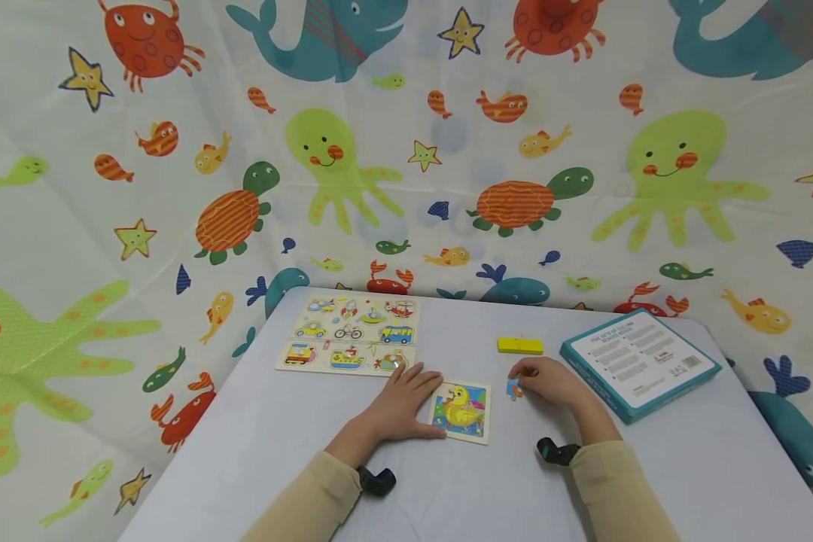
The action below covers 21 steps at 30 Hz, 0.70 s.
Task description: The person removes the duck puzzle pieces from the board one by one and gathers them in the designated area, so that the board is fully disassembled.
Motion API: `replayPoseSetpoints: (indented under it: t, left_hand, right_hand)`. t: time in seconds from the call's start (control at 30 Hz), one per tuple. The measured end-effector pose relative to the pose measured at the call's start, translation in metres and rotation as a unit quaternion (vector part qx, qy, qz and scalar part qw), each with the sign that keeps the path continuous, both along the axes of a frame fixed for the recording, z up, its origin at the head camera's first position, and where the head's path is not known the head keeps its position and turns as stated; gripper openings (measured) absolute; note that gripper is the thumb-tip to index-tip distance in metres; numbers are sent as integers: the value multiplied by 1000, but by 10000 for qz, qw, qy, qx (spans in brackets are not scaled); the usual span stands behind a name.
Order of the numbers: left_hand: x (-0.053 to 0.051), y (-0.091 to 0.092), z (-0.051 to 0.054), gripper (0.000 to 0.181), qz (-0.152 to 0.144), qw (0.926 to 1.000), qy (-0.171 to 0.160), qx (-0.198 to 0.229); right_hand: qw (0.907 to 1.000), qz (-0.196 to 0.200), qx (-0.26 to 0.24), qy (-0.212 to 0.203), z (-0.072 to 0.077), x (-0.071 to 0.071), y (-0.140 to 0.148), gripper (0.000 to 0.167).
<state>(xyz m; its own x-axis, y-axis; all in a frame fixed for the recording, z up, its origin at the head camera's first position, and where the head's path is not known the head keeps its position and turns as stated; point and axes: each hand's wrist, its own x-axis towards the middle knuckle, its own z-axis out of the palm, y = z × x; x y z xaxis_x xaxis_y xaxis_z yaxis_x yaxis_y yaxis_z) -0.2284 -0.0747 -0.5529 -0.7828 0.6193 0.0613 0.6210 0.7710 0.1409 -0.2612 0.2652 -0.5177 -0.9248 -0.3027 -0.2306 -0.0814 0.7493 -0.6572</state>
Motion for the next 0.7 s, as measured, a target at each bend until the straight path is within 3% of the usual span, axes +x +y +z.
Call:
replayPoseSetpoints:
  t: [0.33,0.5,0.7]
  left_hand:
    - [-2,0,-4,105,31,9999,71,76]
    - [-1,1,-5,105,25,9999,92,73]
    - [-1,1,-5,105,11,10000,62,36]
  right_hand:
    - [9999,-78,61,136,4,0,-12,16]
    - [9997,-72,-249,42,9,0,-31,18]
    - [9994,177,-292,69,13,-1,-55,17]
